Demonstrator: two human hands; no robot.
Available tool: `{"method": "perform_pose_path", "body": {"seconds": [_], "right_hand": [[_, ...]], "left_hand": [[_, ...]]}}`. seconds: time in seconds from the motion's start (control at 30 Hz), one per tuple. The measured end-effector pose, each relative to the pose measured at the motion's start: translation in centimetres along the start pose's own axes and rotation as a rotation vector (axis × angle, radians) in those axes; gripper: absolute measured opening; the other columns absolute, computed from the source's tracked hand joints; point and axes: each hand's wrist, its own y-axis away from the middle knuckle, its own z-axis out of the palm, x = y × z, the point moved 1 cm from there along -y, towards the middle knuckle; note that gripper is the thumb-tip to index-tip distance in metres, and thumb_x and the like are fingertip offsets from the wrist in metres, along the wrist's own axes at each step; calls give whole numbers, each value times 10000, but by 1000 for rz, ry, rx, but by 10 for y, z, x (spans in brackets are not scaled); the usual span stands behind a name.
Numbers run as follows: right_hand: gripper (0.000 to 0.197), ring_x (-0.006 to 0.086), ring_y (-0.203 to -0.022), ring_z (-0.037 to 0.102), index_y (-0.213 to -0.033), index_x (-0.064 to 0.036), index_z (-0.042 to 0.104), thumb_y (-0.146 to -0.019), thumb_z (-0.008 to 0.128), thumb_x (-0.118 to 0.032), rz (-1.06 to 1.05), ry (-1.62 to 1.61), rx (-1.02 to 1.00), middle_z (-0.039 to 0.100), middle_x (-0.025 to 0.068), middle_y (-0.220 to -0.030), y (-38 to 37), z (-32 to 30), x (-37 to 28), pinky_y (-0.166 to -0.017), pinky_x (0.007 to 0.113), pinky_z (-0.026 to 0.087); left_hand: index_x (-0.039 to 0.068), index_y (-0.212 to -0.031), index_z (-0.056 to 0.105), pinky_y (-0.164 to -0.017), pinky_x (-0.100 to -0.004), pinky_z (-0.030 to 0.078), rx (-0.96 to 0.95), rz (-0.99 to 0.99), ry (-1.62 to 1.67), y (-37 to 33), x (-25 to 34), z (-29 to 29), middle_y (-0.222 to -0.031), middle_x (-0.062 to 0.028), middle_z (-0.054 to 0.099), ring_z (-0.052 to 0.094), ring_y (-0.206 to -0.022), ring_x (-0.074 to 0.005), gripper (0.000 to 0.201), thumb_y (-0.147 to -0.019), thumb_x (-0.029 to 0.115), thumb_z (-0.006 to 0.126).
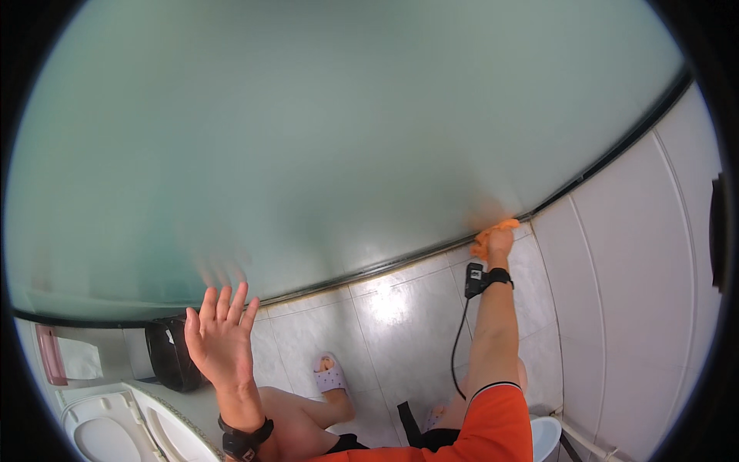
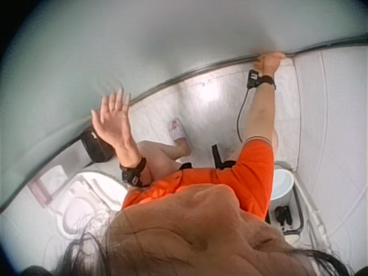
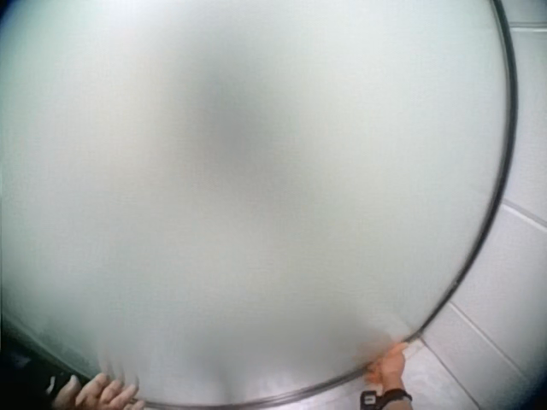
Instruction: The person wipes the frosted glass panel and handle of a shower door using a cloth.
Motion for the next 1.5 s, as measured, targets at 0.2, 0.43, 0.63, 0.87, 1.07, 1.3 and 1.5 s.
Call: {"method": "perform_pose_path", "body": {"seconds": [0.2,0.43,0.63,0.87,1.07,1.3,1.5], "right_hand": [[78,210,-531,585,-823,-24,474,-823,474,-102,-205,464,-29,569,109,-634,98,71,45,-452,323,454],[215,267,-813,628,-929,-3,529,-798,512,-173,-69,695,-251,623,169,-848,223,160,97,-687,382,491],[340,309,-891,609,-1028,23,551,-764,564,-191,-65,705,-644,618,200,-871,244,206,180,-772,363,481],[355,247,-1022,562,-1159,-27,505,-861,505,-221,774,-448,-987,565,133,-1127,277,156,122,-864,416,461],[364,255,-1021,560,-1135,51,489,-879,425,-200,630,-647,-908,577,140,-1097,260,122,96,-883,391,459],[439,313,-1039,534,-1188,-14,467,-865,381,-299,712,-807,-1191,544,182,-1126,303,141,64,-863,456,446],[381,318,-991,554,-1173,-6,457,-859,461,-222,681,-429,-788,543,178,-1102,279,130,108,-824,467,469]], "left_hand": [[-14,-1140,460,-963,-519,331,32,5,30,3,4,-5,-1140,-169,487,386,-1194,-381,474,-869,375,468],[35,-1117,474,-952,-499,335,8,-10,18,2,0,-7,-1134,-124,484,397,-1191,-344,431,-867,386,481],[56,-1078,487,-948,-497,334,22,-38,35,-2,-7,-1,-1113,-108,474,381,-1200,-326,394,-859,383,506],[-12,-1182,415,-968,-488,335,233,-70,25,12,11,-5,-1245,-202,386,375,-1204,-342,547,-844,399,538],[-32,-1275,326,-979,-443,336,341,-80,-87,22,0,-5,-1257,-183,370,396,-1188,-305,619,-819,273,615],[-25,-1284,368,-976,-393,341,356,-103,-379,45,-6,-14,-1196,-108,448,429,-1144,-213,579,-813,191,627],[-36,-1239,429,-965,-370,363,480,110,-418,65,21,-24,-1234,-121,455,438,-1158,-226,458,-836,115,584]]}}
